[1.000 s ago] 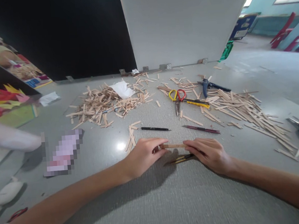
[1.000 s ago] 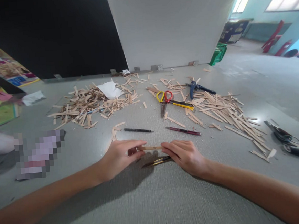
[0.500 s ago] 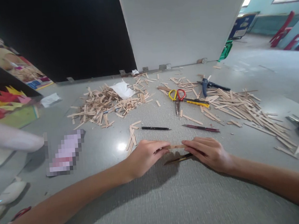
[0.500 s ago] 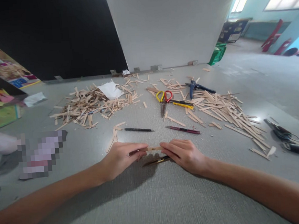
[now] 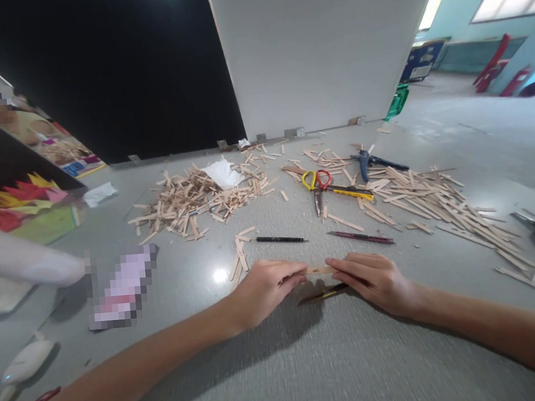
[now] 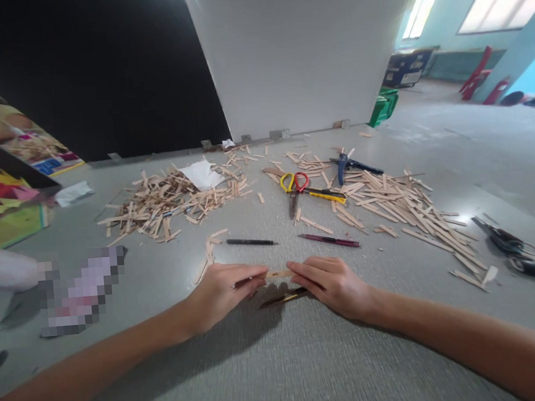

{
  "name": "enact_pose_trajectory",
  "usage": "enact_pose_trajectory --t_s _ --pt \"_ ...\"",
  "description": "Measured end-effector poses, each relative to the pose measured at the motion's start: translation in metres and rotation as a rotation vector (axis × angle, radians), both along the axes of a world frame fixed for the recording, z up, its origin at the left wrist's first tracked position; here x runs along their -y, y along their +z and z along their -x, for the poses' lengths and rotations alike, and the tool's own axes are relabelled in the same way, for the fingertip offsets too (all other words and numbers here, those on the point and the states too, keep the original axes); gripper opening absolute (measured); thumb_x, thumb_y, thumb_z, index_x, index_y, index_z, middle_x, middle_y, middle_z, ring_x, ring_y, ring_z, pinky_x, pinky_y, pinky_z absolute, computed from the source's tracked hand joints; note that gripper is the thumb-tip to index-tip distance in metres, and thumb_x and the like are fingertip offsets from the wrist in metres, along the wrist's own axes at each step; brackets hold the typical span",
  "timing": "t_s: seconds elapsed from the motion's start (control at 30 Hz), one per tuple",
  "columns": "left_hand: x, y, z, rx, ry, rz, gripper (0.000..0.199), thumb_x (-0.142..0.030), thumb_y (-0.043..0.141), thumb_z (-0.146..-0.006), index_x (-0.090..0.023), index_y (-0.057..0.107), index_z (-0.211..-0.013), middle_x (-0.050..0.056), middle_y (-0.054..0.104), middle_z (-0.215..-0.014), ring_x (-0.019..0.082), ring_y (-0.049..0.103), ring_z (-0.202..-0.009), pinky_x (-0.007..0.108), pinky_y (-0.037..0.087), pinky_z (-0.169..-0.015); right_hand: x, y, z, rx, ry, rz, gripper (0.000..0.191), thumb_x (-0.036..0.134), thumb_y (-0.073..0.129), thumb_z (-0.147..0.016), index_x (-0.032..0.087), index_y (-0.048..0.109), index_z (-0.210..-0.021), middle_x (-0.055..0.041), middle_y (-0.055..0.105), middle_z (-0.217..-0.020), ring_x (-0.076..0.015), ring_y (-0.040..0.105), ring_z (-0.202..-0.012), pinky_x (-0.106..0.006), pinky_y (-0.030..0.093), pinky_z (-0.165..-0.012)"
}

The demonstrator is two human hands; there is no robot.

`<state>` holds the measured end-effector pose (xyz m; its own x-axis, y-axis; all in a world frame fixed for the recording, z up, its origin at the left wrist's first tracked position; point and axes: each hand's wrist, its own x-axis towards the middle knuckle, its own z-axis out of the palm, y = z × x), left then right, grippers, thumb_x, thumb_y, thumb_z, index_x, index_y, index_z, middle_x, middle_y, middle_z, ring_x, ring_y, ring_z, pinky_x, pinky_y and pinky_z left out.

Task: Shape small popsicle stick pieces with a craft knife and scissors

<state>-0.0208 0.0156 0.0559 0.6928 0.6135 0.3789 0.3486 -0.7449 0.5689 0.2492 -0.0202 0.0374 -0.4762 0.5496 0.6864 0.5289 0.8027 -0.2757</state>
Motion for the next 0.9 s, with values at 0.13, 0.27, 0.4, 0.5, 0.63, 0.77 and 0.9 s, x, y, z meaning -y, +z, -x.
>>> enact_pose_trajectory --t_s 0.13,0.27,0.4,0.5,0.63,0.77,0.9 --pt "-0.002 -0.002 -0.001 0.051 0.055 0.136 0.024 -0.026 0.062 -0.106 -0.017 0.084 -0.106 0.003 0.078 -0.071 0.014 0.069 -0.058 0.023 0.053 -0.063 -0.001 0.0 0.001 -0.033 -0.004 0.058 0.033 0.027 0.05 -0.115 0.014 0.079 -0.123 -0.0079 0.079 -0.082 -0.016 0.073 -0.065 -0.026 0.063 -0.061" --pt "-0.003 0.001 -0.001 0.082 0.101 0.255 0.017 -0.024 0.068 -0.1 -0.019 0.084 -0.101 0.002 0.079 -0.072 0.013 0.07 -0.057 0.022 0.054 -0.063 -0.002 0.0 -0.001 -0.089 -0.011 0.084 0.032 0.022 0.051 -0.113 0.017 0.079 -0.127 -0.0071 0.081 -0.083 -0.0161 0.075 -0.065 -0.025 0.063 -0.06" --pt "-0.005 0.006 0.0 0.119 0.16 0.432 0.014 -0.026 0.07 -0.097 -0.018 0.082 -0.097 0.002 0.079 -0.076 0.014 0.071 -0.055 0.023 0.056 -0.061 -0.004 -0.001 -0.001 -0.214 -0.098 0.126 0.031 0.016 0.055 -0.109 0.021 0.08 -0.127 -0.0036 0.082 -0.083 -0.0146 0.076 -0.064 -0.022 0.064 -0.061" --pt "-0.008 0.006 0.0 0.179 0.194 0.491 0.014 -0.027 0.071 -0.095 -0.017 0.081 -0.099 0.002 0.079 -0.074 0.014 0.071 -0.056 0.024 0.056 -0.059 -0.005 0.001 0.0 -0.294 -0.175 0.104 0.027 0.016 0.06 -0.106 0.022 0.081 -0.122 -0.0024 0.082 -0.083 -0.0143 0.075 -0.063 -0.023 0.065 -0.064" --pt "-0.012 0.004 0.001 0.229 0.218 0.494 0.017 -0.032 0.073 -0.095 -0.017 0.081 -0.098 0.002 0.078 -0.073 0.014 0.07 -0.056 0.023 0.055 -0.055 -0.006 0.004 0.0 -0.294 -0.208 0.071 0.023 0.02 0.063 -0.105 0.023 0.083 -0.116 -0.005 0.084 -0.089 -0.0177 0.079 -0.071 -0.027 0.068 -0.072" --pt "-0.015 0.005 0.002 0.232 0.252 0.498 0.02 -0.035 0.072 -0.096 -0.017 0.082 -0.097 0.003 0.077 -0.071 0.015 0.07 -0.056 0.022 0.054 -0.051 -0.007 0.006 0.0 -0.285 -0.24 0.087 0.023 0.023 0.063 -0.106 0.024 0.084 -0.115 -0.0059 0.084 -0.092 -0.0194 0.08 -0.072 -0.029 0.069 -0.072" --pt "-0.018 0.006 0.004 0.24 0.294 0.477 0.021 -0.036 0.074 -0.094 -0.017 0.082 -0.098 0.002 0.076 -0.069 0.014 0.069 -0.054 0.021 0.052 -0.048 -0.008 0.006 -0.001 -0.297 -0.218 0.077 0.022 0.022 0.064 -0.105 0.024 0.084 -0.112 -0.0051 0.084 -0.09 -0.0186 0.079 -0.068 -0.029 0.069 -0.072"
